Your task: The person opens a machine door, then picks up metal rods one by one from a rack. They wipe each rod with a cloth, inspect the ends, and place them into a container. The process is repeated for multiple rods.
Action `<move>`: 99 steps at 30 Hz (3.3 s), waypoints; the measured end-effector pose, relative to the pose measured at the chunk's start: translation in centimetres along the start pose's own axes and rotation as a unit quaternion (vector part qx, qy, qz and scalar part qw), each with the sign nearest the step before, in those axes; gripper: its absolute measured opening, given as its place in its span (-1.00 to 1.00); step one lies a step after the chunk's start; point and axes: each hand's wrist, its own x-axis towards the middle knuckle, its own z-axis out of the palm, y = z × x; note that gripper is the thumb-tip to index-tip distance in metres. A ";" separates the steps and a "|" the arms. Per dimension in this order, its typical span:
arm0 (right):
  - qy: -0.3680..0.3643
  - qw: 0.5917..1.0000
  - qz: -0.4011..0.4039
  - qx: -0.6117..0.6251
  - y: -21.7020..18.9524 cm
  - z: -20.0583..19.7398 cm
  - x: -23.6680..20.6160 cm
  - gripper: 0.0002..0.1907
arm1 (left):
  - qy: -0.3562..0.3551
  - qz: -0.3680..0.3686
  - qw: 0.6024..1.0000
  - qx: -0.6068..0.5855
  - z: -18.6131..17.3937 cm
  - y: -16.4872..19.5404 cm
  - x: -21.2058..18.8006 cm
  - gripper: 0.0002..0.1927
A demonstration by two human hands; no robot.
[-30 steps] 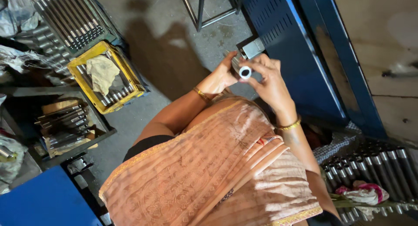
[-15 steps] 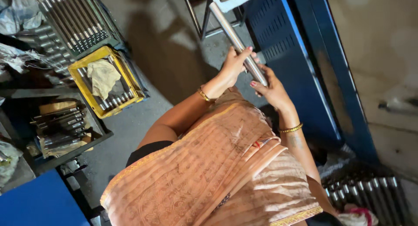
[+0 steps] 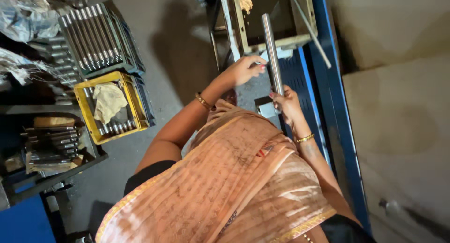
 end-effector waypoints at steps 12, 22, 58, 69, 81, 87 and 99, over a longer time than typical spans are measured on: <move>-0.062 0.984 0.032 -0.166 -8.8 1.9 27.2 -0.67 | 0.053 -0.141 0.988 -0.020 -9.0 -0.1 1.1 -0.65; 0.013 0.953 -0.095 -0.289 -9.4 7.3 33.5 -0.57 | 0.078 -0.156 0.982 0.072 -10.8 1.5 3.3 -0.60; 0.079 0.752 -0.338 -0.561 -2.9 5.3 18.9 -0.39 | -0.045 -0.136 0.974 0.176 -7.9 3.0 -3.8 -0.58; 0.164 0.961 -0.131 0.179 4.0 2.2 1.8 -0.53 | -0.171 0.023 0.966 0.194 -4.9 -1.2 -14.1 -0.60; 0.357 0.813 -0.077 0.453 13.9 -0.4 -27.0 -0.66 | -0.423 0.055 0.884 0.193 7.0 2.3 -19.7 -0.63; 0.510 0.713 -0.070 0.475 22.5 -0.3 -39.0 -0.65 | -0.504 0.060 0.845 0.169 13.2 4.0 -21.4 -0.61; 0.687 0.597 -0.019 0.415 34.1 -3.6 -61.9 -0.68 | -0.612 0.107 0.756 0.205 33.3 7.5 -31.5 -0.62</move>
